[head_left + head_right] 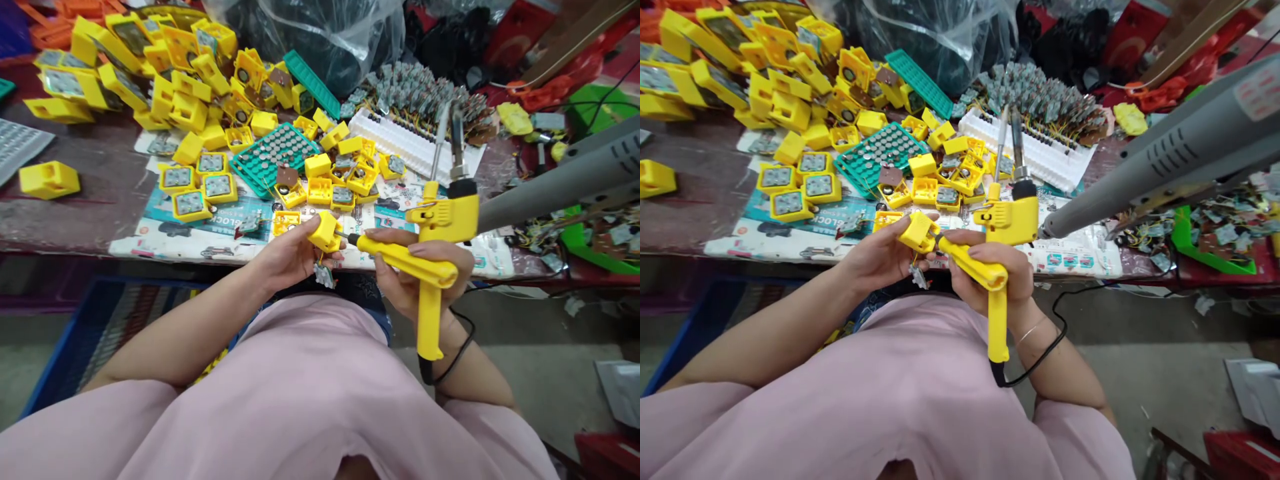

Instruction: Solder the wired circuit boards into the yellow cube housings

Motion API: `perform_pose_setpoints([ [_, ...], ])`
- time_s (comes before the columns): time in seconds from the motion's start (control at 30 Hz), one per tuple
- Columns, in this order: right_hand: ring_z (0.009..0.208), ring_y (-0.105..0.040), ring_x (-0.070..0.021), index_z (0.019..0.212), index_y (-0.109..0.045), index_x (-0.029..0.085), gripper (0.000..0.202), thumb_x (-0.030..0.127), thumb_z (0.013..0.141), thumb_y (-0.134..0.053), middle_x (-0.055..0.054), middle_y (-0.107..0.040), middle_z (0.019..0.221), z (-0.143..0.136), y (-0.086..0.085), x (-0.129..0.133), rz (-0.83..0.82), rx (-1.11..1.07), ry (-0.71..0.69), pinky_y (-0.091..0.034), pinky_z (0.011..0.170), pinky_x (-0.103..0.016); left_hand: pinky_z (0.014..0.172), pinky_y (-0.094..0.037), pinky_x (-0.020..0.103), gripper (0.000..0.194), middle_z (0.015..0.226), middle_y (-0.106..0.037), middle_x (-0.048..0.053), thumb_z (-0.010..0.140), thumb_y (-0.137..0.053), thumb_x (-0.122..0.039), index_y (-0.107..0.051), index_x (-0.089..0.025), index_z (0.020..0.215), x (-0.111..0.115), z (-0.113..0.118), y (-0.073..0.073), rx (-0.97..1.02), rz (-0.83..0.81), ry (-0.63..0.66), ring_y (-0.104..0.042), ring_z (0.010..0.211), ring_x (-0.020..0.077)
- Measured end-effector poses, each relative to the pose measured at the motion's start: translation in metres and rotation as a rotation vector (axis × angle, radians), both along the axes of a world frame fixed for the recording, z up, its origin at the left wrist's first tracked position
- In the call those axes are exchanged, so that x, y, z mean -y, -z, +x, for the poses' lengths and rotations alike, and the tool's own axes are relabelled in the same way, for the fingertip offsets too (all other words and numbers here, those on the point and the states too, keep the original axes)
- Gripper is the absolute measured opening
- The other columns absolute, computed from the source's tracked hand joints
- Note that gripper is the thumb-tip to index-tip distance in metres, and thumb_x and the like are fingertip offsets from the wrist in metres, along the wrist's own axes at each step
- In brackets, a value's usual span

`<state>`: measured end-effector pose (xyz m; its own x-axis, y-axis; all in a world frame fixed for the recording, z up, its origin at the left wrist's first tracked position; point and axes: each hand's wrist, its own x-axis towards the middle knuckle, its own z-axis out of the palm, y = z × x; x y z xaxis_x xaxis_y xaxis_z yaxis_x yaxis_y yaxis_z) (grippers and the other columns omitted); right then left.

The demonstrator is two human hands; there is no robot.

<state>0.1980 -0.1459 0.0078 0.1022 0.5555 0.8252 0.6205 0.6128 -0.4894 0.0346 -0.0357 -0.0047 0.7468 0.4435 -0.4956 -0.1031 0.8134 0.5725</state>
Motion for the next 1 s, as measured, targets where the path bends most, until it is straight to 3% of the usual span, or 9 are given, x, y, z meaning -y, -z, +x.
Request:
perform_pose_setpoints([
  [0.2,0.102,-0.074,-0.0182,0.115,-0.047,0.029,0.047,0.005,0.081,-0.069,0.000,-0.073,0.114,0.005,0.019,0.000,-0.064,0.073,-0.104,-0.068,0.085,-0.037,0.055,-0.051,0.023,0.027,0.078,-0.070,0.003,0.095,-0.060,-0.043,-0.063,-0.017,0.094,0.005,0.008,0.001,-0.034,-0.100,-0.082,-0.064,0.059,0.0118],
  [0.43,0.105,-0.074,-0.0231,0.120,-0.050,0.029,0.047,0.010,0.082,-0.070,-0.006,-0.072,0.118,0.021,0.033,-0.002,-0.076,0.210,-0.028,-0.066,0.086,-0.043,0.071,-0.056,0.027,0.033,0.081,-0.071,0.007,0.097,-0.054,-0.045,-0.062,-0.014,0.097,0.014,0.015,0.004,-0.050,-0.130,-0.166,-0.068,0.069,0.0155],
  [0.6,0.096,-0.075,-0.0196,0.118,-0.047,0.026,0.048,0.006,0.080,-0.070,-0.005,-0.073,0.108,0.023,0.028,-0.008,-0.064,0.155,0.055,-0.066,0.080,-0.036,0.067,-0.056,0.028,0.036,0.081,-0.071,0.008,0.096,-0.052,-0.051,-0.062,-0.017,0.094,0.018,0.011,0.003,-0.061,-0.045,-0.043,-0.067,0.067,0.0156],
  [0.7,0.093,-0.076,-0.0187,0.115,-0.049,0.026,0.047,0.004,0.079,-0.070,-0.002,-0.071,0.101,0.026,0.021,-0.007,-0.001,0.126,0.126,-0.066,0.079,-0.033,0.057,-0.053,0.030,0.042,0.081,-0.071,0.007,0.088,-0.057,-0.060,-0.062,-0.019,0.095,0.006,-0.007,-0.010,-0.044,0.199,0.045,-0.060,0.059,0.0145],
  [0.77,0.093,-0.076,-0.0190,0.116,-0.048,0.026,0.048,0.004,0.080,-0.070,-0.001,-0.069,0.100,0.030,0.019,-0.003,-0.011,0.101,0.136,-0.066,0.079,-0.033,0.054,-0.051,0.031,0.048,0.078,-0.069,0.005,0.080,-0.064,-0.066,-0.062,-0.022,0.098,-0.009,-0.027,-0.023,-0.059,0.454,-0.015,-0.058,0.058,0.0146],
  [0.83,0.094,-0.076,-0.0202,0.118,-0.048,0.026,0.051,0.002,0.078,-0.070,-0.002,-0.069,0.101,0.033,0.019,0.003,-0.035,0.109,0.109,-0.067,0.080,-0.034,0.055,-0.050,0.030,0.053,0.082,-0.068,0.003,0.076,-0.070,-0.066,-0.061,-0.023,0.106,-0.027,-0.048,-0.032,-0.153,0.810,-0.134,-0.059,0.065,0.0154],
  [0.9,0.094,-0.076,-0.0211,0.119,-0.049,0.024,0.054,0.001,0.076,-0.071,-0.004,-0.069,0.101,0.035,0.022,0.008,-0.057,0.141,0.093,-0.067,0.080,-0.033,0.062,-0.050,0.031,0.055,0.087,-0.066,0.003,0.080,-0.069,-0.061,-0.060,-0.024,0.120,-0.042,-0.067,-0.034,-0.415,1.220,-0.125,-0.057,0.067,0.0135],
  [1.0,0.093,-0.077,-0.0220,0.120,-0.051,0.022,0.056,0.000,0.075,-0.074,-0.003,-0.069,0.099,0.036,0.026,0.011,-0.071,0.193,0.119,-0.067,0.078,-0.031,0.075,-0.051,0.038,0.054,0.095,-0.068,0.007,0.085,-0.061,-0.057,-0.061,-0.024,0.129,-0.055,-0.084,-0.020,-0.870,1.723,0.052,-0.062,0.078,0.0208],
])
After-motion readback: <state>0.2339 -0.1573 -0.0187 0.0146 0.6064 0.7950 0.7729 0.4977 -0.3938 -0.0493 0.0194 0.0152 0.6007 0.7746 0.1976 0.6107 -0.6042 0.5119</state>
